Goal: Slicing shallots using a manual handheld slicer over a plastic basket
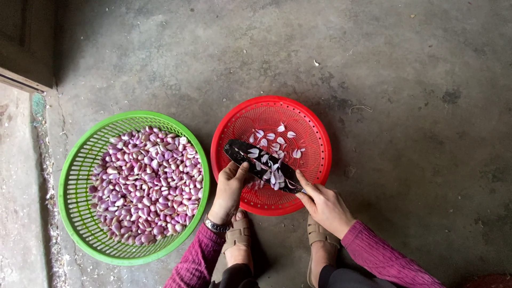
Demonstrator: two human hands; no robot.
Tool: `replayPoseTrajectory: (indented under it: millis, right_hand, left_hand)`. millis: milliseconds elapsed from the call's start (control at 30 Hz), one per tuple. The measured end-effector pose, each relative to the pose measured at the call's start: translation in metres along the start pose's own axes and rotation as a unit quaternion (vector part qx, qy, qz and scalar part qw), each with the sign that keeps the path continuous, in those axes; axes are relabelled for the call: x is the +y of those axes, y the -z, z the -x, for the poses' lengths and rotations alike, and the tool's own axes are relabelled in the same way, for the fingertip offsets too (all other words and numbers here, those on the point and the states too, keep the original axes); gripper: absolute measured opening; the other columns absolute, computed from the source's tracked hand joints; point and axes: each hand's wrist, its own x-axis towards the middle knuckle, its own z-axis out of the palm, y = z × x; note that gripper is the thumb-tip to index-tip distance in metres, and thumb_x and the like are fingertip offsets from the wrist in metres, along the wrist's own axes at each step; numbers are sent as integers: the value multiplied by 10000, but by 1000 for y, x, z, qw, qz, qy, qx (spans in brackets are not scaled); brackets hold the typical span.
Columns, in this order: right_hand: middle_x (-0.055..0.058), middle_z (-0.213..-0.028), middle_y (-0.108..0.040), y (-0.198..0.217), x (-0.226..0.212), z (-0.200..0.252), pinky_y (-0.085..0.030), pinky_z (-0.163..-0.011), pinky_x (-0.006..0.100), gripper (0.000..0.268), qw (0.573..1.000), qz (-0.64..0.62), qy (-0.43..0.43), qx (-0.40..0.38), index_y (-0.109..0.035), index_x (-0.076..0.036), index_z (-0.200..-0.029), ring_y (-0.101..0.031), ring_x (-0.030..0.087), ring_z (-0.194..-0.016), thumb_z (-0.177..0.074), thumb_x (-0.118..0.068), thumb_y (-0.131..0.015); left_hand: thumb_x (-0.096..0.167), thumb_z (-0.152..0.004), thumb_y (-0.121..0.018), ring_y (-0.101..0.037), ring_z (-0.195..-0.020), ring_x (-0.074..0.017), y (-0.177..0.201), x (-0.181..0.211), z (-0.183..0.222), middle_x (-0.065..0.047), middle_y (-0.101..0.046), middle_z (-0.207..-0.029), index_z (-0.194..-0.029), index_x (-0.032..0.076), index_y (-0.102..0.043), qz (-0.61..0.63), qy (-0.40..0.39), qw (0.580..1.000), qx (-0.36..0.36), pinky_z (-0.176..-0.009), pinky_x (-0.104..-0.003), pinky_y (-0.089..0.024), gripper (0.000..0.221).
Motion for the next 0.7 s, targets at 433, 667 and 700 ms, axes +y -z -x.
replayPoseTrajectory:
  millis: [433, 667, 700]
  right_hand:
    - [129, -758, -677, -7, 4, 7, -568, -557, 441, 580, 1000, 8, 18, -3, -478, -286, -1524, -679, 328, -641, -966, -378, -603]
    - [111, -843, -678, -7, 6, 8, -531, -600, 475, 616, 999, 24, 27, -13, -440, -229, -1543, -657, 349, -638, -970, -373, -615]
    - [111, -843, -678, -6, 6, 8, -531, -600, 475, 616, 999, 24, 28, -14, -440, -229, -1543, -657, 349, -638, -970, -373, -615]
  left_hand:
    - [138, -977, -677, -679, -704, -142, 4, 8, 5, -105, -722, -898, -1120, -22, -665, 46, 19, 999, -11, -651, -270, -586, 215]
    - [70, -978, -639, -684, -827, -163, 12, -5, -5, -81, -734, -1029, -1179, 41, -636, 79, 17, 996, -44, -740, -279, -578, 202]
    - [70, -978, -639, -684, -827, -163, 9, 0, -2, -81, -734, -1029, -1179, 41, -636, 80, 16, 996, -42, -740, -279, -578, 202]
